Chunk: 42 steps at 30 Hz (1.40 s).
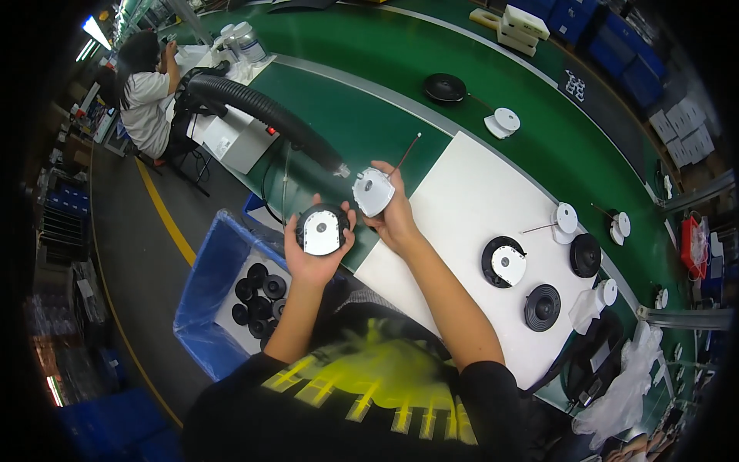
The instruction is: The person assembles lighting components by hand, organizing internal components, wires, and black plastic covers onto a circular base on an assembly line.
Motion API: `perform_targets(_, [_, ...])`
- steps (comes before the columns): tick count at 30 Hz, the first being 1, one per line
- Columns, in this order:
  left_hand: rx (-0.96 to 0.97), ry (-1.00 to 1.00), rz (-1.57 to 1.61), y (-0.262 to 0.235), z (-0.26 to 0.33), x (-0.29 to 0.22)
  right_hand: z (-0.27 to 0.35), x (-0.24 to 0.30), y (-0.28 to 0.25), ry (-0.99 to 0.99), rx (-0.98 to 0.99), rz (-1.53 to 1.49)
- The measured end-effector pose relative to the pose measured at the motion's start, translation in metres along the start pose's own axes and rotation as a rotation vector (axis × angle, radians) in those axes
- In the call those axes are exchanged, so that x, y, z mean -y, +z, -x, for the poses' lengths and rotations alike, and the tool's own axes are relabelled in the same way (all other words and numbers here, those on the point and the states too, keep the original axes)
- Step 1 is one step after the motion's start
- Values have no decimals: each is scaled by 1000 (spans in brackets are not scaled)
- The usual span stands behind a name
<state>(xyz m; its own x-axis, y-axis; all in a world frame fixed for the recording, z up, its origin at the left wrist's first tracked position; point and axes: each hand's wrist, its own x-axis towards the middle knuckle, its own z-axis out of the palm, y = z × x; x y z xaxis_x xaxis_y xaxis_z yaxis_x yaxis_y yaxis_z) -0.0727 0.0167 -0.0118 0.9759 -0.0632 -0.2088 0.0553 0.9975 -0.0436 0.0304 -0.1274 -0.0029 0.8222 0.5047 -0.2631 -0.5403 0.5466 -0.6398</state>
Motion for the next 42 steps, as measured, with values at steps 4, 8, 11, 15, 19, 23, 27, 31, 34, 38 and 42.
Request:
perform_targets(4, [10,18,-24,0,16,-16,-14,-14,-3,11,48,-133])
perform_targets(8, [20,37,11,-2,16,-38,-9,-19,-6,65,74,-205])
perform_targets(11, [18,96,-17,3,15,-48,0,-20,-2,108,104,-220])
perform_targets(15, [34,90,-43,4,13,-54,0,-25,2,77,124,-212])
perform_targets(19, [55,81,-96,-1,9,-52,-13,-29,-2,20,255,-197])
perform_targets(23, [30,126,-146,5,-5,-43,-25,-31,-8,14,193,-192])
perform_targets(27, [120,42,-243,8,-28,-41,21,-10,10,35,26,-408])
perform_targets(31, [25,-138,-199,26,-59,-17,65,11,8,-107,345,-484])
perform_targets(34, [214,-211,-200,28,-68,1,83,26,15,-240,379,-326])
perform_targets(38, [255,-273,-133,25,-64,19,89,31,2,-303,457,-294])
perform_targets(42, [175,-186,-375,27,-46,47,102,38,2,-522,43,97])
